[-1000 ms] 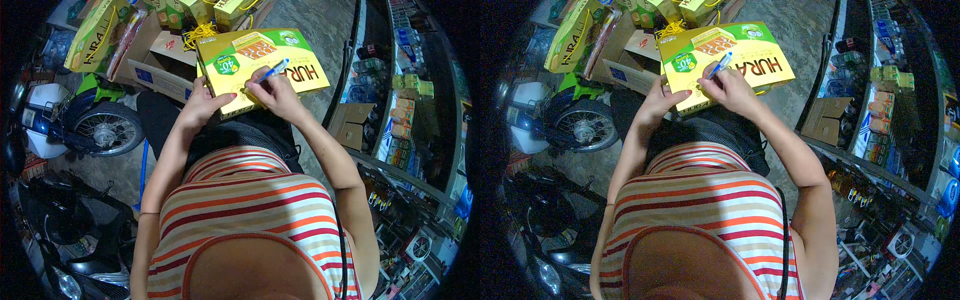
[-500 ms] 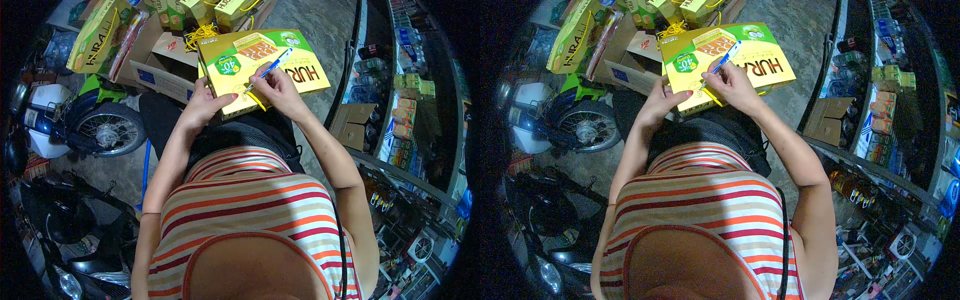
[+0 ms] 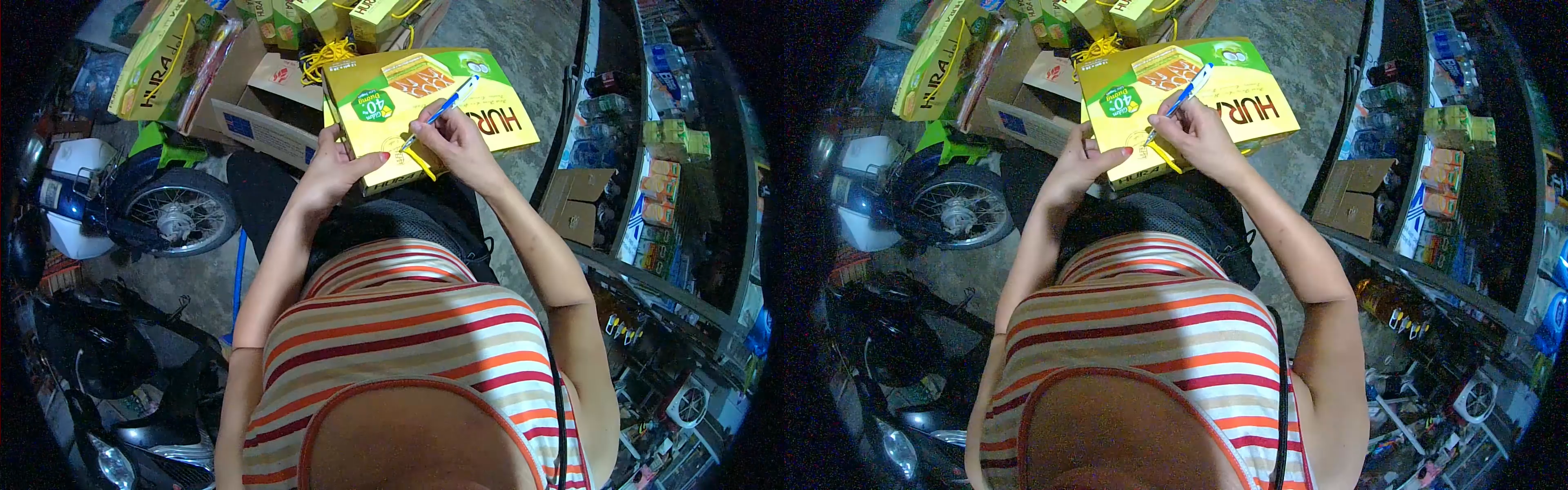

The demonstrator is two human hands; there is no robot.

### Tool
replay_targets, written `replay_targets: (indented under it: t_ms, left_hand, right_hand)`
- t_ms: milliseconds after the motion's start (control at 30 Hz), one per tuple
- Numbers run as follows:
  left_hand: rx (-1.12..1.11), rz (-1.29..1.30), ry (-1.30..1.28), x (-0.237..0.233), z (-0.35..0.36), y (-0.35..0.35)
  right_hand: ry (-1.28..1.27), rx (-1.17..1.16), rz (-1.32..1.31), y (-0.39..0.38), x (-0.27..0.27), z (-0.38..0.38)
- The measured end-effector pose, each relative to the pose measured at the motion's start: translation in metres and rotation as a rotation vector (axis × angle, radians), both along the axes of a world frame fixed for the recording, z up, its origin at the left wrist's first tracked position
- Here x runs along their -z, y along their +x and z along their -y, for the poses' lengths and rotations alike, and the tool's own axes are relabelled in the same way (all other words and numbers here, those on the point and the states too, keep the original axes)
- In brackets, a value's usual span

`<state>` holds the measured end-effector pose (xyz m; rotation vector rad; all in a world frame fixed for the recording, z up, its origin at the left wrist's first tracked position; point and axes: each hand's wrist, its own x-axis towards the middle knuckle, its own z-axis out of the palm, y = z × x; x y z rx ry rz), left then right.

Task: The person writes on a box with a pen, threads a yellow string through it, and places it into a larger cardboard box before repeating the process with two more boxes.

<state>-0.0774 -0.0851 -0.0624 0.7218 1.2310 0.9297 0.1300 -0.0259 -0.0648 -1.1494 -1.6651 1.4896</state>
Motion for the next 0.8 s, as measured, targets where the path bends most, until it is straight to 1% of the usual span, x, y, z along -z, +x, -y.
replay_targets:
  t_ms: [300, 367, 600, 667, 800]
  left_hand:
    - [-0.004, 0.004, 0.016, 0.005, -0.001, 0.0]
    - [-0.016, 0.007, 0.033, 0.005, -0.001, 0.0]
    - [0.0, -0.038, -0.007, -0.008, -0.002, 0.001]
    - [-0.005, -0.05, -0.02, -0.006, -0.001, -0.001]
    - [-0.002, -0.007, 0.001, 0.001, -0.002, -0.001]
  right_hand:
    - [-0.015, -0.042, 0.046, -0.002, -0.001, -0.001]
    - [-0.023, -0.025, 0.003, -0.004, 0.002, -0.002]
    - [-0.025, -0.02, 0.016, -0.003, -0.003, -0.007]
    - [-0.161, -0.019, -0.048, -0.003, -0.006, -0.008]
    - [-0.119, -0.04, -0.038, -0.004, -0.004, -0.008]
